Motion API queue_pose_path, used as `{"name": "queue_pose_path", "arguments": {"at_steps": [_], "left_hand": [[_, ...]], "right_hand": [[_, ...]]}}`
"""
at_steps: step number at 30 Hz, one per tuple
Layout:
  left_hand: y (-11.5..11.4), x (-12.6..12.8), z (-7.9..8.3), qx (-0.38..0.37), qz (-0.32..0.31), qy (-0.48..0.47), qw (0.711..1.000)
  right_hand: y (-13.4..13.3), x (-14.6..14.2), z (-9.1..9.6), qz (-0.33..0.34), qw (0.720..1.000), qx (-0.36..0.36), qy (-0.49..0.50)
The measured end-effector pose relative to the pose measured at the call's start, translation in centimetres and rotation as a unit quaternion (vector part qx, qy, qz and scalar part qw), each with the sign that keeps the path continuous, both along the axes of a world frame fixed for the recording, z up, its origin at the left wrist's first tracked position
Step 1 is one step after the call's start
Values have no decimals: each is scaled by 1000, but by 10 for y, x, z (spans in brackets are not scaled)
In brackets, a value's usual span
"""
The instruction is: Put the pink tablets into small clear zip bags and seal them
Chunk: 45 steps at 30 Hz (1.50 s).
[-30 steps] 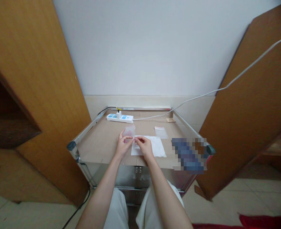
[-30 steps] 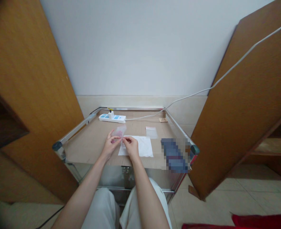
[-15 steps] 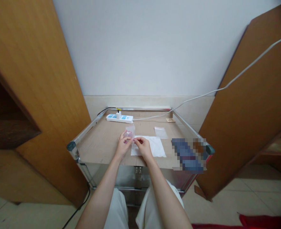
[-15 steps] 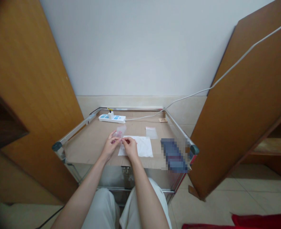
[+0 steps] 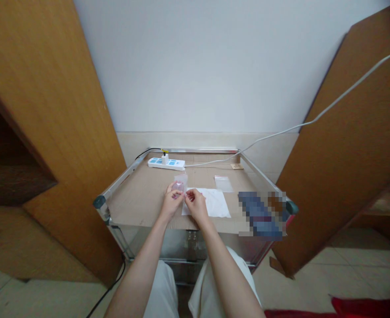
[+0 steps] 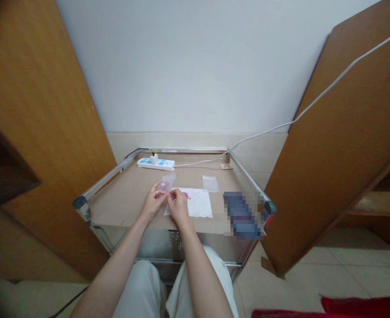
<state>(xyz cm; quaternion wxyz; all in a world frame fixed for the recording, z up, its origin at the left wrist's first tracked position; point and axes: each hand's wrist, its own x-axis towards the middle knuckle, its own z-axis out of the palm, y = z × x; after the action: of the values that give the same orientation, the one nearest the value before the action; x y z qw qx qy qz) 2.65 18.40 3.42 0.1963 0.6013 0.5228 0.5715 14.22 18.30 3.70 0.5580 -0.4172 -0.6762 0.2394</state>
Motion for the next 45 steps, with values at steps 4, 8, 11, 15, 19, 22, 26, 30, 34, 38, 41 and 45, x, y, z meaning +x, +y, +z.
{"name": "queue_pose_path", "arguments": {"at_steps": [4,8,11,15,19,22,26,30,34,38,41,45], "left_hand": [[-1,1,0,-1,11,6,1000],[0,2,1,-7,20,12,1000],[1,1,0,-7,14,1,1000],[1,-1,0,-16,-11,-16,1000],[0,0,2,-7,-21,-34,999],[-1,0,3,-5,-25,-34,999],[-1,1,3,-8,-20,-29,999],[0,2,2,-2,-5,-26,1000],[0,3,2,1,8,-22,1000],[-1,3,3,9,23,-22,999],[0,2,2,10,24,-24,999],[3,0,-2,6,25,-37,999]], "right_hand": [[-1,-2,1,-2,999,18,-32],[-4,-2,5,-4,998,31,-46],[-4,-1,5,-5,999,31,-42],[-3,0,5,-3,999,27,-32],[-3,1,6,-7,999,25,-34],[-3,1,6,-15,998,28,-48],[-4,0,5,-27,996,42,-72],[-5,-2,7,-25,994,59,-94],[-6,-5,8,-32,991,73,-110],[-6,-4,10,-62,987,74,-130],[-6,1,10,-86,984,72,-138],[-5,4,8,-90,984,71,-136]]}}
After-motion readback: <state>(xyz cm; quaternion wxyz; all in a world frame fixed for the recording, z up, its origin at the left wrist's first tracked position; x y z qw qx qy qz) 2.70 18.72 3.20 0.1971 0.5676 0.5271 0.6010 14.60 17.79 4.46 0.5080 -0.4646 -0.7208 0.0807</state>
